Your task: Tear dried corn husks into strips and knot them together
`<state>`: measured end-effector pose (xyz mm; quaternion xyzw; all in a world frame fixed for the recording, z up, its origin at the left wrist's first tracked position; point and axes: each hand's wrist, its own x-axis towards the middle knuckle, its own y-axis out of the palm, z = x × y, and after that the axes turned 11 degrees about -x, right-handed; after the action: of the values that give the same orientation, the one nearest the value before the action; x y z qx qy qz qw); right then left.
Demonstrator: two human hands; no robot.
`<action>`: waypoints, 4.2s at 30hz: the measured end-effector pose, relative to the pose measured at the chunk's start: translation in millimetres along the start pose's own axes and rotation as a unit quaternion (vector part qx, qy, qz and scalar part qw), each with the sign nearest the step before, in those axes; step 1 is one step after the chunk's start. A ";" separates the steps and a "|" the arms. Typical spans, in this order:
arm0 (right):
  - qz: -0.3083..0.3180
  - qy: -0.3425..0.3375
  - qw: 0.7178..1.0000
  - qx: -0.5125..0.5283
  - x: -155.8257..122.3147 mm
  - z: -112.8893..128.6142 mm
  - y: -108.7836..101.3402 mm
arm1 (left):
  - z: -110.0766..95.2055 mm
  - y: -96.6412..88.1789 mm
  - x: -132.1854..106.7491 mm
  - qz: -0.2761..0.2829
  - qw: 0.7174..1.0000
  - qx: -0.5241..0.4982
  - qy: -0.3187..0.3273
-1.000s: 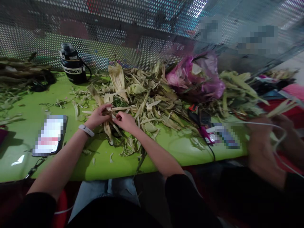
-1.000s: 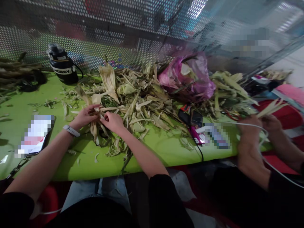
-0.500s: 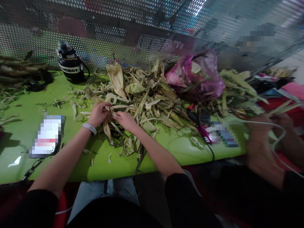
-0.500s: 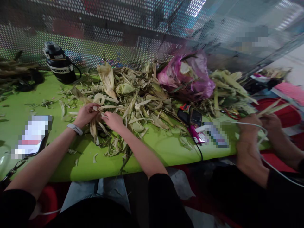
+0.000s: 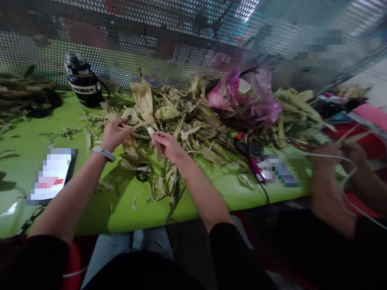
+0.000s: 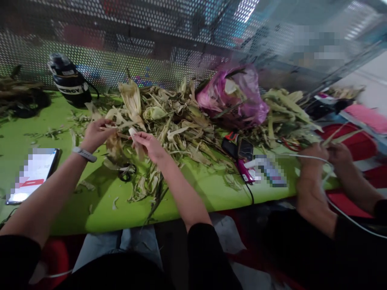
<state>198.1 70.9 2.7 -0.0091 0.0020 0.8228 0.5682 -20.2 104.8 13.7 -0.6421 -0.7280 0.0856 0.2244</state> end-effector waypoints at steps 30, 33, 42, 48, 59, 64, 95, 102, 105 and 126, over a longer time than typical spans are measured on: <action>-0.074 -0.327 0.668 -0.664 -30.5 -6.3 35.3 | -10.0 -25.0 -86.3 0.243 0.881 -0.363 -0.184; -0.072 -0.330 0.661 -0.670 -30.1 -6.5 35.5 | -7.3 -23.2 -87.2 0.233 0.905 -0.312 -0.173; -0.096 -0.307 0.674 -0.664 -25.3 -8.5 23.1 | -14.9 -29.2 -86.1 0.256 0.897 -0.318 -0.167; -0.146 -0.285 0.685 -0.654 -10.4 -9.2 -3.2 | -14.6 -39.4 -79.3 0.232 0.896 -0.328 -0.187; -0.235 -0.296 0.635 -0.674 -0.2 -11.2 -17.2 | -14.5 -57.3 -72.0 0.058 0.976 -0.197 -0.078; -0.355 -0.277 0.711 -0.540 -10.8 12.2 -21.2 | -34.1 -61.9 -83.9 0.111 0.991 -0.068 0.002; 0.103 0.004 0.994 -0.035 -39.0 5.5 76.2 | -23.8 1.3 -114.1 0.134 0.868 -0.465 -0.111; 0.103 -0.026 0.988 -0.112 -42.2 -1.2 81.1 | -22.6 4.3 -117.2 0.154 0.889 -0.421 -0.092; 0.105 -0.036 0.988 -0.104 -42.7 -4.6 82.2 | -24.4 4.9 -117.4 0.107 0.904 -0.412 -0.040; 0.053 -0.095 0.968 -0.227 -46.4 -0.8 80.9 | -23.8 -17.2 -89.5 -0.058 0.806 -0.589 -0.017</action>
<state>138.9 -1.2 2.2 -0.0597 -0.2388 0.8274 0.5047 -18.5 11.0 22.5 -0.6056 -0.6785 -0.3618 -0.2051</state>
